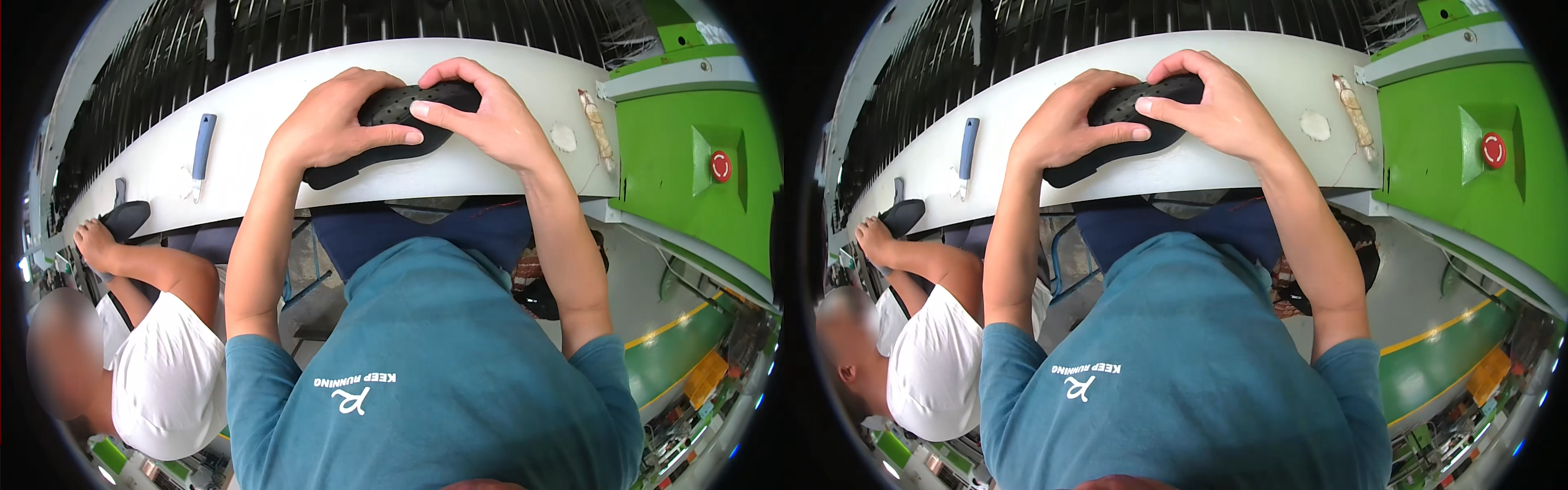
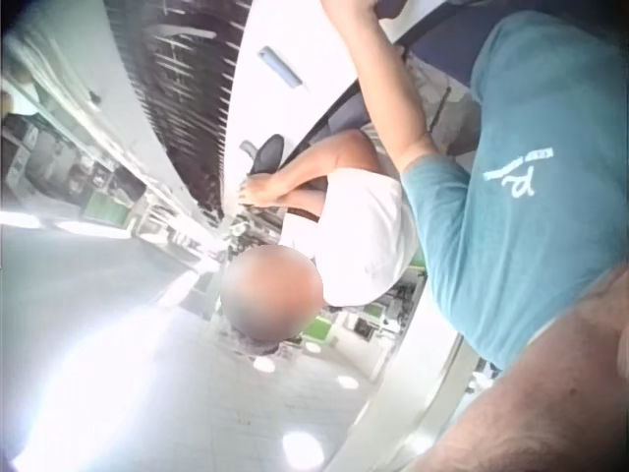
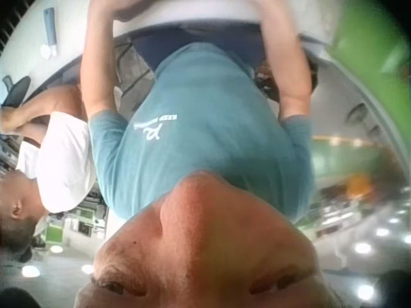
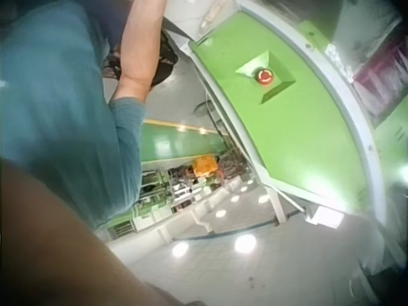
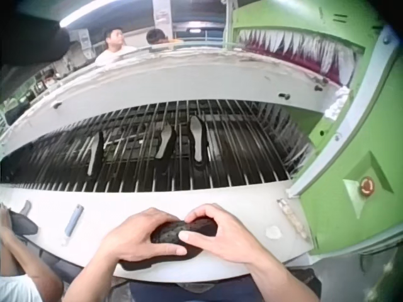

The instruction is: The person assembles footwear by attaching black insoles to green shoe uppers on a conveyor belt. They pick up an insole, align it with the upper, press it into place, and then place the assembled shoe onto the moving belt. This process is repeated for multiple pairs of shoes.

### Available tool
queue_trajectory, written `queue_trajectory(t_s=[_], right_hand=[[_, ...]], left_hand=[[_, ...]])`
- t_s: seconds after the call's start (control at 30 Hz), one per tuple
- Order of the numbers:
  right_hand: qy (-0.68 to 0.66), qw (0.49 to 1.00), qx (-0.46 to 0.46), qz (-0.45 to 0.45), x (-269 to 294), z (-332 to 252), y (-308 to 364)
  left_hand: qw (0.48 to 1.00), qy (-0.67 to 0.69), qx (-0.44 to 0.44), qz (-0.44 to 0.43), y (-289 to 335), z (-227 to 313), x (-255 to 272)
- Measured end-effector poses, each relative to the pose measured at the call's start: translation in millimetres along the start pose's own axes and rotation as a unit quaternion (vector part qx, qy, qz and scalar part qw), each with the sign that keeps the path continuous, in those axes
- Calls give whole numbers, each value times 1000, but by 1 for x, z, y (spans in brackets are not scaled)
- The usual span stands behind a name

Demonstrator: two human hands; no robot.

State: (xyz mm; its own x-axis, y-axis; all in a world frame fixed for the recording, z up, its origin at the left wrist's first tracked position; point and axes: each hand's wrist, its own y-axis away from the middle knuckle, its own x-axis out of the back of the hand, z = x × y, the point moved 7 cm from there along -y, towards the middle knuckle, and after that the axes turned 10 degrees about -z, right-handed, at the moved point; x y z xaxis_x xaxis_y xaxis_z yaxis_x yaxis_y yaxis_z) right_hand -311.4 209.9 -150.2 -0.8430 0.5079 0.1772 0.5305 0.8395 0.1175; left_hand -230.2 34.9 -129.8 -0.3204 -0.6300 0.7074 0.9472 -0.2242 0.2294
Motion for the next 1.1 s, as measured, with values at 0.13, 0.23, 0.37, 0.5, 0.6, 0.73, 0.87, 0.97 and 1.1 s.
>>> queue_trajectory(t_s=[0.13, 0.23, 0.37, 0.5, 0.6, 0.73, 0.87, 0.97, 1.1], right_hand=[[1, 1000, 25, 11, 2, -2, 1], [35, 999, 10, 17, 3, -5, 4], [12, 1000, -7, 6, 0, -7, 11], [6, 1000, 20, -5, 1, -9, 13], [-27, 999, 36, -19, 7, -2, 14], [-45, 997, 64, -10, 16, 11, 11], [-121, 985, 111, -59, 26, 31, 4], [-139, 981, 119, -59, 27, 34, 3], [-105, 982, 152, -26, 26, 2, -7]], left_hand=[[999, 28, -20, 4, 3, 1, -3], [998, 46, -44, 11, 8, 2, -7], [997, 53, -45, 21, 14, 6, -12], [994, 23, -79, 75, 17, 12, -13], [988, -4, -108, 110, 19, 17, -14], [988, -3, -111, 106, 19, 22, -12], [989, 0, -94, 117, 22, 24, -12], [986, 7, -102, 131, 24, 21, -13], [983, 11, -106, 149, 25, 19, -7]])
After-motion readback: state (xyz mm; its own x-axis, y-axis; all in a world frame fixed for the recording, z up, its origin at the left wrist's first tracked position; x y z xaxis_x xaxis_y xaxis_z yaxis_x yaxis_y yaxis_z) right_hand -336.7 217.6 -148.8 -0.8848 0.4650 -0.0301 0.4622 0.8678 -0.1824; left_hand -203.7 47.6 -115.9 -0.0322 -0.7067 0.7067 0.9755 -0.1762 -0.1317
